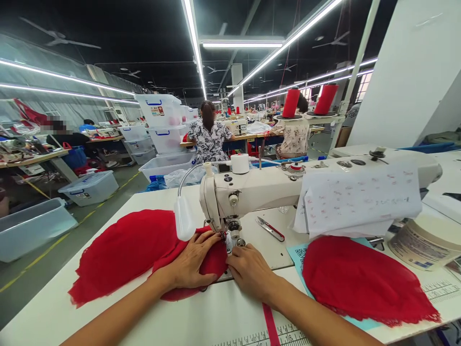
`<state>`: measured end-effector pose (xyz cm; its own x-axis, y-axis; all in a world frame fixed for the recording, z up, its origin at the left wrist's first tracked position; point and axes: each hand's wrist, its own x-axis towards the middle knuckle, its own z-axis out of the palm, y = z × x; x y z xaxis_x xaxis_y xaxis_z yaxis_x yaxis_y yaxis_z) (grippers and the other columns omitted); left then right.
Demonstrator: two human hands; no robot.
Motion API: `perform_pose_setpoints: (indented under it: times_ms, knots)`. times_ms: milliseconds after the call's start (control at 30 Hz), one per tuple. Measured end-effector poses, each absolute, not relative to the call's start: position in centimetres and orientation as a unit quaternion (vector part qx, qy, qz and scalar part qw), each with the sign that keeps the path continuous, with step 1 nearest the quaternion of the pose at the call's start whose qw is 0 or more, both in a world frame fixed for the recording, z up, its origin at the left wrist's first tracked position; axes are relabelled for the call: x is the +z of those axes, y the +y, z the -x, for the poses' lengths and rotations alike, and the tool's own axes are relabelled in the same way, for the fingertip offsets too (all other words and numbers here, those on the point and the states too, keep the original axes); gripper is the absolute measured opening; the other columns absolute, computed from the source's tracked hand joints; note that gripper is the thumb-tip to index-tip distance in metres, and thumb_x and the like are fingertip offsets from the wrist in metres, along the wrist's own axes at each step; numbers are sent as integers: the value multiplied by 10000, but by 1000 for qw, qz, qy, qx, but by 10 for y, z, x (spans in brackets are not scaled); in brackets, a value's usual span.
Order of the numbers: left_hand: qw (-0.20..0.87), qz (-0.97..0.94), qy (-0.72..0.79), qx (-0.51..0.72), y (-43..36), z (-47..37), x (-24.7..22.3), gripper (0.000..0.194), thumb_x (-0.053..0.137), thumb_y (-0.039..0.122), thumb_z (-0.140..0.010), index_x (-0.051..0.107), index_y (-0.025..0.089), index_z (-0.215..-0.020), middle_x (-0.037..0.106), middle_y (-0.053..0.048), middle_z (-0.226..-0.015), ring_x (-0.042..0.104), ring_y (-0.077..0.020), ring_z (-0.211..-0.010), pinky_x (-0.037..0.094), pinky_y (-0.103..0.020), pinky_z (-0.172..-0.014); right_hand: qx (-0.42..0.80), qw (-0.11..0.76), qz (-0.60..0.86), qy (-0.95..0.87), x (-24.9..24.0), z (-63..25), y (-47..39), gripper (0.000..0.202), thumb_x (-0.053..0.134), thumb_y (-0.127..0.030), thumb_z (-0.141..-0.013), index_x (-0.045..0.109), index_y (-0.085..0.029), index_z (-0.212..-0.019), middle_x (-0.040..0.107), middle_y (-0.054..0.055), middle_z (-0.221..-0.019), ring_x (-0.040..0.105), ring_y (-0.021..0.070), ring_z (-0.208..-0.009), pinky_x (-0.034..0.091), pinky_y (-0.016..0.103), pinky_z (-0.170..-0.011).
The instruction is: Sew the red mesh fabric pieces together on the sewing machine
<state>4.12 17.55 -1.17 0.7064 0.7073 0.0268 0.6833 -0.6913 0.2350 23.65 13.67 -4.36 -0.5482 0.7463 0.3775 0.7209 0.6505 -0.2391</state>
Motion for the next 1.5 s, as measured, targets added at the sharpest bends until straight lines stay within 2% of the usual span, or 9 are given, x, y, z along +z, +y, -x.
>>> perform_pose_setpoints:
  times_ms: [133,267,400,533,667,800,1100,1333,1500]
  knots:
    - [113,-920,370,61,178,-40,-11,820,648,332,-613,297,108,-1319,396,-156,-1349,294,-341,-1253,214,-528,-1023,22,237,409,-881,-45,-236,137,206,429,-84,-842,614,-176,-845,579,33,-761,508,141,-665,342,283,-630]
    - [113,-929,345,66,187,-37,-14,822,648,340,-617,288,129,-1326,441,-146,-1308,316,-341,-1238,273,-515,-995,11,240,407,-881,-47,-236,138,192,431,-94,-840,605,-176,-844,564,29,-751,508,143,-658,343,284,-625]
    - [92,-942,311,86,192,-34,-15,836,644,336,-623,262,146,-1342,420,-141,-1329,327,-330,-1238,257,-512,-1010,9,239,411,-880,-49,-236,137,184,435,-101,-840,601,-178,-856,568,31,-766,520,150,-679,357,288,-638]
    - [67,-948,290,112,181,-37,-11,687,628,357,-650,395,157,-1264,484,-132,-1278,374,-323,-1212,211,-524,-1039,38,240,417,-876,-47,-239,138,195,439,-92,-832,610,-184,-846,587,32,-779,538,153,-696,382,286,-657]
    - [70,-933,324,142,155,-43,-11,458,597,324,-698,535,165,-1123,558,-114,-1163,430,-306,-1151,310,-486,-1003,122,282,445,-841,-43,-247,142,238,403,-90,-854,618,-187,-876,628,26,-830,567,151,-737,420,272,-689]
    - [96,-927,342,119,135,-48,-16,477,600,325,-720,522,132,-1150,518,-134,-1207,444,-300,-1121,364,-472,-970,166,303,438,-830,-41,-253,145,231,421,-110,-856,636,-186,-895,640,30,-856,584,162,-785,437,278,-721]
    - [97,-932,330,115,132,-45,-21,458,567,314,-766,507,179,-1199,501,-128,-1224,409,-306,-1166,352,-496,-977,108,246,413,-871,-38,-253,142,273,444,-113,-857,648,-250,-975,603,20,-833,562,145,-756,414,265,-695]
    - [106,-933,328,102,130,-44,-22,428,543,290,-789,519,136,-1188,495,-159,-1254,390,-322,-1200,335,-518,-996,73,242,369,-895,-40,-254,141,252,443,-109,-861,641,-239,-946,571,26,-819,532,144,-775,384,271,-703]
    - [97,-939,319,88,131,-41,-20,429,539,294,-805,510,137,-1203,499,-155,-1255,395,-306,-1204,346,-494,-998,-5,236,348,-907,-40,-250,138,212,421,-117,-866,621,-186,-853,547,40,-777,482,143,-695,368,271,-651]
